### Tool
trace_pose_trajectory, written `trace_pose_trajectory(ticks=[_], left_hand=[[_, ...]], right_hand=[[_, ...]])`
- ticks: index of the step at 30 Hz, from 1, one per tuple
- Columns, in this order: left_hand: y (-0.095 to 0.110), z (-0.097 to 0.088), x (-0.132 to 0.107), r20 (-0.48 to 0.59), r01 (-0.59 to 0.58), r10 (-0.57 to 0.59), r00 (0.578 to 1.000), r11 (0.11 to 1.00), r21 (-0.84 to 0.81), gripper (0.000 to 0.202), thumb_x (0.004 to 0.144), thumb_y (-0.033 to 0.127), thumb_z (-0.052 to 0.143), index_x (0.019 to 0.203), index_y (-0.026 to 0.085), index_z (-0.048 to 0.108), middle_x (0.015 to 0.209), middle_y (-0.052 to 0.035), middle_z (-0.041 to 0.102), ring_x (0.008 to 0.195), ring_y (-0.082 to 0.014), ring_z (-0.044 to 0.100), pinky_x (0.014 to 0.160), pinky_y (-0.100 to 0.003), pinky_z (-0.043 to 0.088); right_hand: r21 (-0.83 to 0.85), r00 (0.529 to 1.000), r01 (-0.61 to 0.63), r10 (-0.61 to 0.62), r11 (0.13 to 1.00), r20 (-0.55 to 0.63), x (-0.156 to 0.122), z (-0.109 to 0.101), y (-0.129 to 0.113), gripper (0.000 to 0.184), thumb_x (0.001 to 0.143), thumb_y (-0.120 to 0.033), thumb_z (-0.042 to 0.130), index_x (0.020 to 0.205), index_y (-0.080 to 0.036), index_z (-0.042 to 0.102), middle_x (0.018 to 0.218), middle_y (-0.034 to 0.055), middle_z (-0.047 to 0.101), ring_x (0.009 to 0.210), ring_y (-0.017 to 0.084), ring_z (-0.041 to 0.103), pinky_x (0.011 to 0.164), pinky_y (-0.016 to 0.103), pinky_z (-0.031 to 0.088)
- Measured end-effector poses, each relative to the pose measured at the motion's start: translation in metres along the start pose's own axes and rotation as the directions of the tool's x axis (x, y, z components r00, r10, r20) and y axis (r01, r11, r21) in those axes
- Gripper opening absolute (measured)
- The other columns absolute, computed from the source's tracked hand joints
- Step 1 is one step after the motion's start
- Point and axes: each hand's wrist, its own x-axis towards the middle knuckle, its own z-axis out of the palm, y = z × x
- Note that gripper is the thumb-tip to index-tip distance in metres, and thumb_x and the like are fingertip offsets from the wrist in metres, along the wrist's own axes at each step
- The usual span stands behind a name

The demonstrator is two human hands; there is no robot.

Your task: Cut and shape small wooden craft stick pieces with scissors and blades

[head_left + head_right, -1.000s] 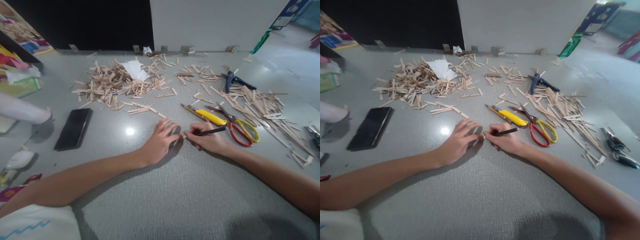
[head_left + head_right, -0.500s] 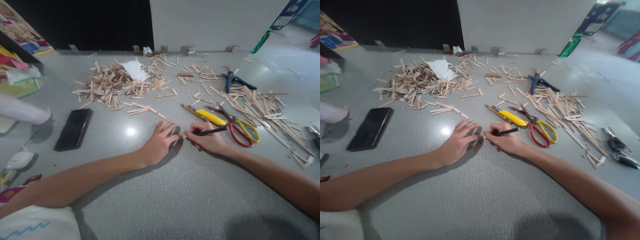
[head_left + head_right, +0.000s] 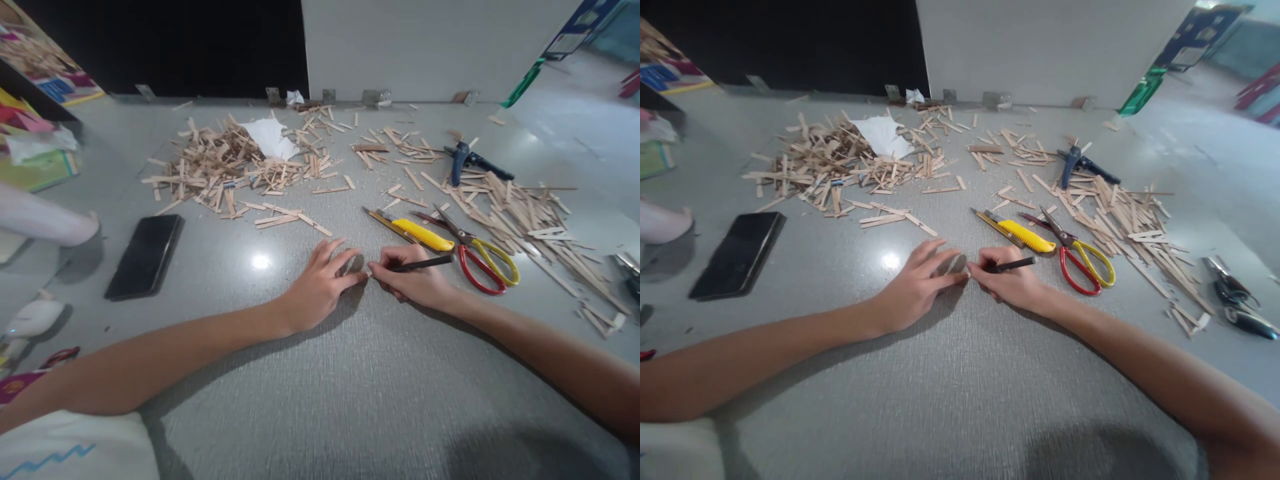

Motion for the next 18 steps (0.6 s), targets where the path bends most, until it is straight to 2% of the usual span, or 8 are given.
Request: trace_pose_trajectory(ticks=[6,10,18], left_hand=[[-0.0022,0.0039,-0.0010,-0.018,-0.017,0.017,1.000,1.000,0.025,0.050,0.103,0.000,0.050,0.139,0.026,0.073,0.152,-0.0148,0.061,0.153,-0.0386,0.045,0.115,-0.069,0.051],[-0.0032,0.0034,-0.0012,-0.028,-0.037,0.037,0.999,0.999,0.024,0.050,0.102,-0.002,0.050,0.138,0.023,0.074,0.150,-0.0167,0.062,0.152,-0.0396,0.046,0.114,-0.069,0.052],[-0.0032,0.0020,-0.0016,-0.011,-0.009,0.009,1.000,1.000,-0.028,0.050,0.101,-0.001,0.053,0.138,0.025,0.074,0.150,-0.0159,0.063,0.153,-0.0381,0.045,0.116,-0.068,0.050]], right_hand=[[-0.037,1.000,0.012,-0.013,0.999,-0.003,0.0008,0.0004,0.0001,0.054,0.090,-0.056,0.079,0.057,-0.023,0.051,0.045,-0.0045,0.054,0.033,0.008,0.048,0.032,0.020,0.033],[-0.041,1.000,0.017,-0.017,0.999,-0.004,0.0010,0.0001,-0.0007,0.054,0.091,-0.054,0.078,0.057,-0.024,0.050,0.043,-0.0053,0.052,0.032,0.008,0.047,0.031,0.020,0.034],[-0.002,1.000,-0.012,0.012,1.000,-0.005,0.0004,0.0007,-0.0015,0.055,0.088,-0.056,0.081,0.057,-0.024,0.049,0.044,-0.0063,0.052,0.032,0.007,0.047,0.030,0.018,0.035]])
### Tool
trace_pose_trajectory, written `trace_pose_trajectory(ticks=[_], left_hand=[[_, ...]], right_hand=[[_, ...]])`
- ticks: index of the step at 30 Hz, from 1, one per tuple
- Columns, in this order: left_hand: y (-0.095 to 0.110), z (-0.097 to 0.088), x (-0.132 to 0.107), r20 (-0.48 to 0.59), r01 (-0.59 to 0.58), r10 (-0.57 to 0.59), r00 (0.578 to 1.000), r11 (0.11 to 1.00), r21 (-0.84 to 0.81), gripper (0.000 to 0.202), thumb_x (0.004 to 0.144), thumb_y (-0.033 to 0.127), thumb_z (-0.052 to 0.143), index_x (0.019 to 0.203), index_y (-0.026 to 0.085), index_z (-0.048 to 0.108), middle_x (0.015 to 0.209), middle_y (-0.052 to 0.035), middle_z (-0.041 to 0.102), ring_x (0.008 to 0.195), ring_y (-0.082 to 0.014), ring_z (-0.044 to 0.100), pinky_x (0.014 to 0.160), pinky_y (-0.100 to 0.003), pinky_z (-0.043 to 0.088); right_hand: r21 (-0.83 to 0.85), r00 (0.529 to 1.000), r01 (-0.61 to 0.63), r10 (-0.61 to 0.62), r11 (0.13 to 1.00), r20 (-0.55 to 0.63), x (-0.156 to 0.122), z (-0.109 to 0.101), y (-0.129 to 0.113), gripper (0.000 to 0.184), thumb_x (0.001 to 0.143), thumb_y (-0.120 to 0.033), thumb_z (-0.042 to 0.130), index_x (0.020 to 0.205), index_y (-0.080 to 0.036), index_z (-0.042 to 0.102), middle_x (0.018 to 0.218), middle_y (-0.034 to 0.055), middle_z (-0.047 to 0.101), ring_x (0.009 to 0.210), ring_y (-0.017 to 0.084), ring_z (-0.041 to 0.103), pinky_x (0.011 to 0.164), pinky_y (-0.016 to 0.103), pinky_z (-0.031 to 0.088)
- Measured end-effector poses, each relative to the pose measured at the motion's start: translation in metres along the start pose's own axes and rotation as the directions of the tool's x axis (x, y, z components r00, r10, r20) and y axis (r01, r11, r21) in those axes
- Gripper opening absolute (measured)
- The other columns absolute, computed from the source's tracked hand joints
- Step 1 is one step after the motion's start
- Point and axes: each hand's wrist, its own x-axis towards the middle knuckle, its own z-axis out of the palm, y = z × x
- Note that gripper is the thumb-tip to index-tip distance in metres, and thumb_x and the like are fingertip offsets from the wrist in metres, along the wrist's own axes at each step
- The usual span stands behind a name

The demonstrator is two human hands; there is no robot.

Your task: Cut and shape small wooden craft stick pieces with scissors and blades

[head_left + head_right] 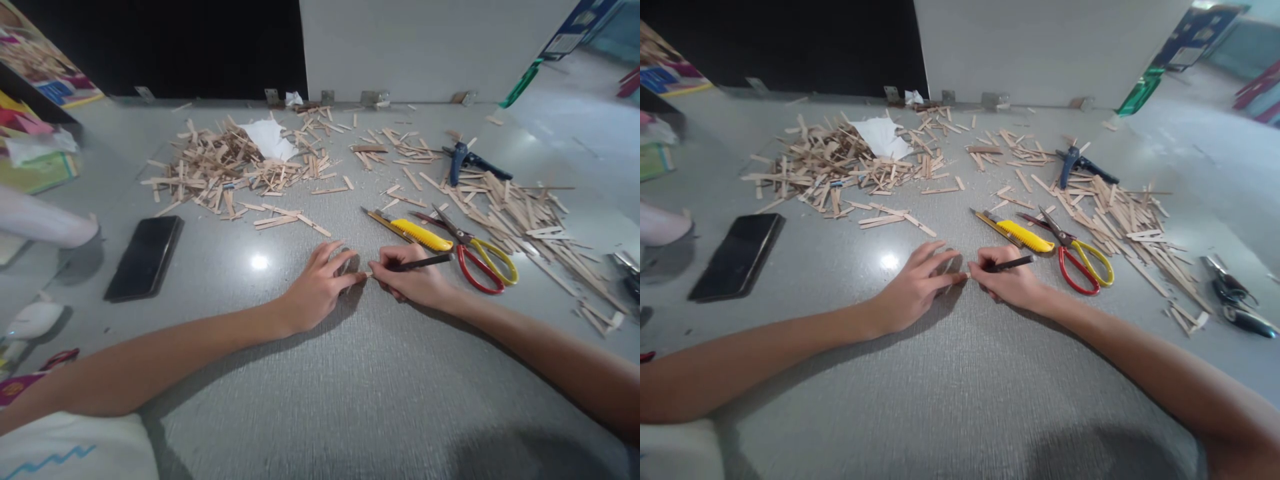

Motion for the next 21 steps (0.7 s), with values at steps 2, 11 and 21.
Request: trace_pose_trajectory(ticks=[2,11,21], left_hand=[[-0.0003,0.0004,-0.0002,0.003,0.015,-0.015,1.000,1.000,-0.014,0.050,0.101,-0.001,0.055,0.138,0.027,0.074,0.151,-0.0151,0.063,0.153,-0.0377,0.045,0.117,-0.068,0.049],[0.0005,-0.0011,0.0009,0.001,0.001,-0.001,1.000,1.000,-0.011,0.046,0.102,0.000,0.054,0.136,0.024,0.076,0.147,-0.0167,0.064,0.152,-0.0389,0.047,0.115,-0.068,0.051],[0.0005,-0.0001,0.0013,0.002,0.010,-0.010,1.000,1.000,-0.019,0.049,0.101,-0.002,0.054,0.136,0.025,0.075,0.146,-0.0157,0.065,0.152,-0.0374,0.047,0.115,-0.068,0.051]], right_hand=[[0.000,1.000,-0.009,0.009,1.000,-0.005,0.0003,0.0001,0.0005,0.056,0.087,-0.057,0.082,0.057,-0.024,0.049,0.045,-0.0061,0.053,0.033,0.008,0.047,0.029,0.018,0.036],[-0.007,1.000,-0.001,0.001,1.000,0.003,-0.0002,-0.0008,-0.0009,0.051,0.089,-0.048,0.079,0.056,-0.024,0.048,0.042,-0.0063,0.052,0.031,0.007,0.045,0.029,0.018,0.036],[0.060,0.999,-0.050,0.051,0.997,-0.007,0.0023,-0.0013,0.0080,0.048,0.089,-0.051,0.078,0.059,-0.024,0.050,0.042,-0.0065,0.054,0.029,0.007,0.046,0.027,0.017,0.038]])
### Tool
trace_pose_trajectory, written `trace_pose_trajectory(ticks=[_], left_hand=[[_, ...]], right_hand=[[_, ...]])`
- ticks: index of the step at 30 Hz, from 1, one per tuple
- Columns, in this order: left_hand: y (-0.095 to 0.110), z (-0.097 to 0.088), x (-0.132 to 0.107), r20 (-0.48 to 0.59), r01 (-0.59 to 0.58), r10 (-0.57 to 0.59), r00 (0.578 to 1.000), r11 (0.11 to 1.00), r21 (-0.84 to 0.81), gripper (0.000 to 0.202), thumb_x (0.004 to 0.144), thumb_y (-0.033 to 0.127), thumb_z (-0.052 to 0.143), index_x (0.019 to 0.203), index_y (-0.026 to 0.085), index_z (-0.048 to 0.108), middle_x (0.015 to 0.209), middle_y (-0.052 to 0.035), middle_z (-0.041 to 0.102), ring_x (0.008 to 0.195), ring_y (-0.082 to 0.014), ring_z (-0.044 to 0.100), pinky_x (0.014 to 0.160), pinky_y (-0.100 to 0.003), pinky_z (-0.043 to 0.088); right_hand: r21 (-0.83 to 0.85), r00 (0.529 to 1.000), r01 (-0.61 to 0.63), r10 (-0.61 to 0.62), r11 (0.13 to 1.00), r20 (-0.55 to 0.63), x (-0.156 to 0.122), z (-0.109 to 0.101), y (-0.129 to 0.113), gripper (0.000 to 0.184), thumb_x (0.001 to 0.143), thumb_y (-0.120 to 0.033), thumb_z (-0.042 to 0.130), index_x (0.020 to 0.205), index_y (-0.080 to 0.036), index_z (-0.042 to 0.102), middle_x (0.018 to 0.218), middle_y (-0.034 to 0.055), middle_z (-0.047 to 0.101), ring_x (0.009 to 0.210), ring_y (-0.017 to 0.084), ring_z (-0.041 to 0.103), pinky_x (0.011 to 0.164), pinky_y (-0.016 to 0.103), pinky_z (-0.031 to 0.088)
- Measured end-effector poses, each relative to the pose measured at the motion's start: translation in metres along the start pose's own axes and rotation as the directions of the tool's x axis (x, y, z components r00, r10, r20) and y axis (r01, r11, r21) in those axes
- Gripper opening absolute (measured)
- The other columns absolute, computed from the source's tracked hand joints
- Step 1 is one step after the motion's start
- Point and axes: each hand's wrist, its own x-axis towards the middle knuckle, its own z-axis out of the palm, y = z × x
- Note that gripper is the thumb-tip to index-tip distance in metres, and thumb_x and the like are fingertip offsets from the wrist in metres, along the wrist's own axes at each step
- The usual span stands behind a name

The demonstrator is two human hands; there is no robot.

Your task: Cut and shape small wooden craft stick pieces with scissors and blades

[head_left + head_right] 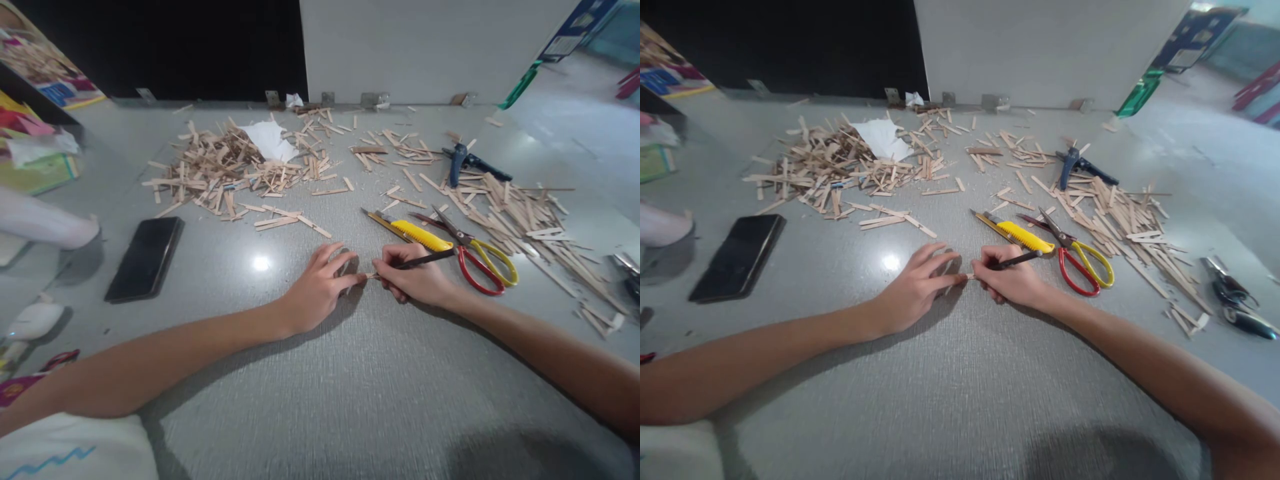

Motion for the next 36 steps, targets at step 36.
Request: trace_pose_trajectory(ticks=[36], left_hand=[[-0.0014,0.0031,-0.0005,-0.032,-0.043,0.045,0.999,0.998,0.054,0.051,0.099,-0.005,0.051,0.135,0.022,0.074,0.145,-0.0156,0.064,0.148,-0.0385,0.049,0.110,-0.064,0.055]], right_hand=[[0.024,1.000,-0.022,0.022,0.999,0.005,-0.0003,0.0005,-0.0042,0.052,0.083,-0.053,0.085,0.056,-0.023,0.052,0.040,-0.0065,0.052,0.029,0.007,0.046,0.027,0.016,0.038]])
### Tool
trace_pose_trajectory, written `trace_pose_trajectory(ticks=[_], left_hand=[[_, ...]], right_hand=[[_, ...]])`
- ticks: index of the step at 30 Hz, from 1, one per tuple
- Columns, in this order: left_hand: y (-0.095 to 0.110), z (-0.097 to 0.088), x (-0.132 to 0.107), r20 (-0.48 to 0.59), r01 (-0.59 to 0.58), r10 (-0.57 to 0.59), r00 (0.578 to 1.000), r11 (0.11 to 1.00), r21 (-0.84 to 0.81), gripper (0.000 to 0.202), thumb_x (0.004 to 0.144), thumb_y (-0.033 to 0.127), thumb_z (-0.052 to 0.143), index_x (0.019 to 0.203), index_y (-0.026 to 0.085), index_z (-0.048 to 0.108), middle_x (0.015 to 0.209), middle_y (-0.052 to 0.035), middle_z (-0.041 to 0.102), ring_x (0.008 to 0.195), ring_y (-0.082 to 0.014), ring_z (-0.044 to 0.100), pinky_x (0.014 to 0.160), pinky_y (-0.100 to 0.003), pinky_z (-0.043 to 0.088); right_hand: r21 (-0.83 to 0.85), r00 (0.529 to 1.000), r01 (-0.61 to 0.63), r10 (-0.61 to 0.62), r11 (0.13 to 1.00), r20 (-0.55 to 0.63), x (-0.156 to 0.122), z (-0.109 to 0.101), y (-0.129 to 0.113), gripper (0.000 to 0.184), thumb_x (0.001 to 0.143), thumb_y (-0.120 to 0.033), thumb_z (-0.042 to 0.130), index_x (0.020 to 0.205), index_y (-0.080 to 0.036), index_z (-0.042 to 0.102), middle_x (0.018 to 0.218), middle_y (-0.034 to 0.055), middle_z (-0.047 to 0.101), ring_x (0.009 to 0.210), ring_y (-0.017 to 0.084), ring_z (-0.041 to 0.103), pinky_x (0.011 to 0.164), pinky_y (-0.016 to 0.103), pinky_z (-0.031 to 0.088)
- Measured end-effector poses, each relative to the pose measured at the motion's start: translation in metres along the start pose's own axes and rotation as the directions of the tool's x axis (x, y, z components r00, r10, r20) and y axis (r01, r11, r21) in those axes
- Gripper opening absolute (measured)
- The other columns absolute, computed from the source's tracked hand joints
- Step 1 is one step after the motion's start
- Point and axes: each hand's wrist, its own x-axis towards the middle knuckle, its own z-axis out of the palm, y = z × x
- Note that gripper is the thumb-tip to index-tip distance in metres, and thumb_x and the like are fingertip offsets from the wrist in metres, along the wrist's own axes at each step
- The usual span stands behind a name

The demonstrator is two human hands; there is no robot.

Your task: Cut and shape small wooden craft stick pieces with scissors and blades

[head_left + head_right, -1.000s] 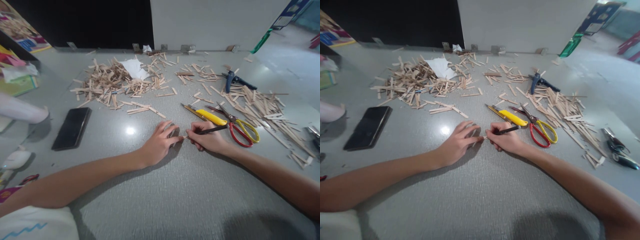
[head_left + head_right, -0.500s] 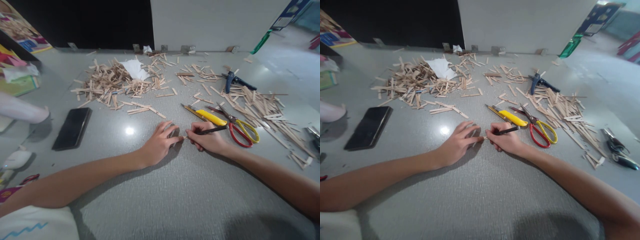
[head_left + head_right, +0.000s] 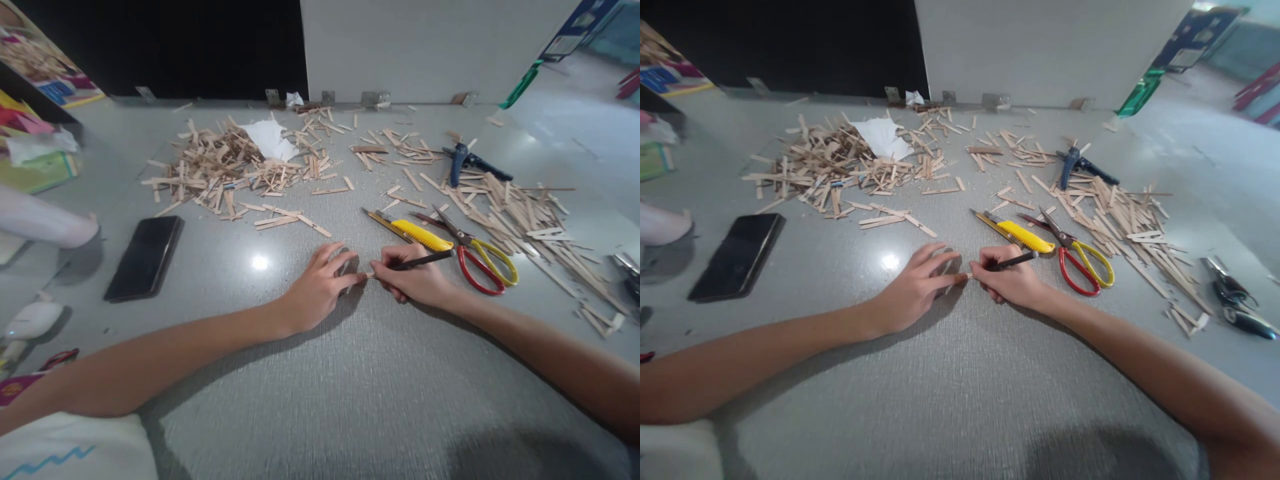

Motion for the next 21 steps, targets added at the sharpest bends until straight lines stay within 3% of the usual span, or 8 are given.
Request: trace_pose_trajectory(ticks=[13,21], left_hand=[[0.0000,-0.0024,0.0014,0.014,-0.016,0.016,1.000,1.000,-0.001,0.048,0.102,-0.002,0.047,0.137,0.022,0.072,0.145,-0.0156,0.064,0.149,-0.0382,0.049,0.112,-0.066,0.055],[-0.0001,-0.0019,0.0017,0.018,-0.004,0.005,1.000,1.000,-0.024,0.047,0.103,-0.002,0.048,0.135,0.021,0.073,0.144,-0.0167,0.065,0.150,-0.0385,0.048,0.113,-0.066,0.053]], right_hand=[[-0.015,1.000,0.004,-0.004,1.000,0.000,0.0036,0.0010,-0.0021,0.044,0.087,-0.045,0.079,0.057,-0.023,0.054,0.040,-0.0062,0.054,0.028,0.006,0.044,0.026,0.017,0.032],[-0.023,1.000,0.029,-0.029,0.999,-0.011,0.0054,0.0020,0.0013,0.048,0.086,-0.049,0.081,0.057,-0.023,0.053,0.041,-0.0072,0.051,0.029,0.007,0.043,0.026,0.018,0.031]])
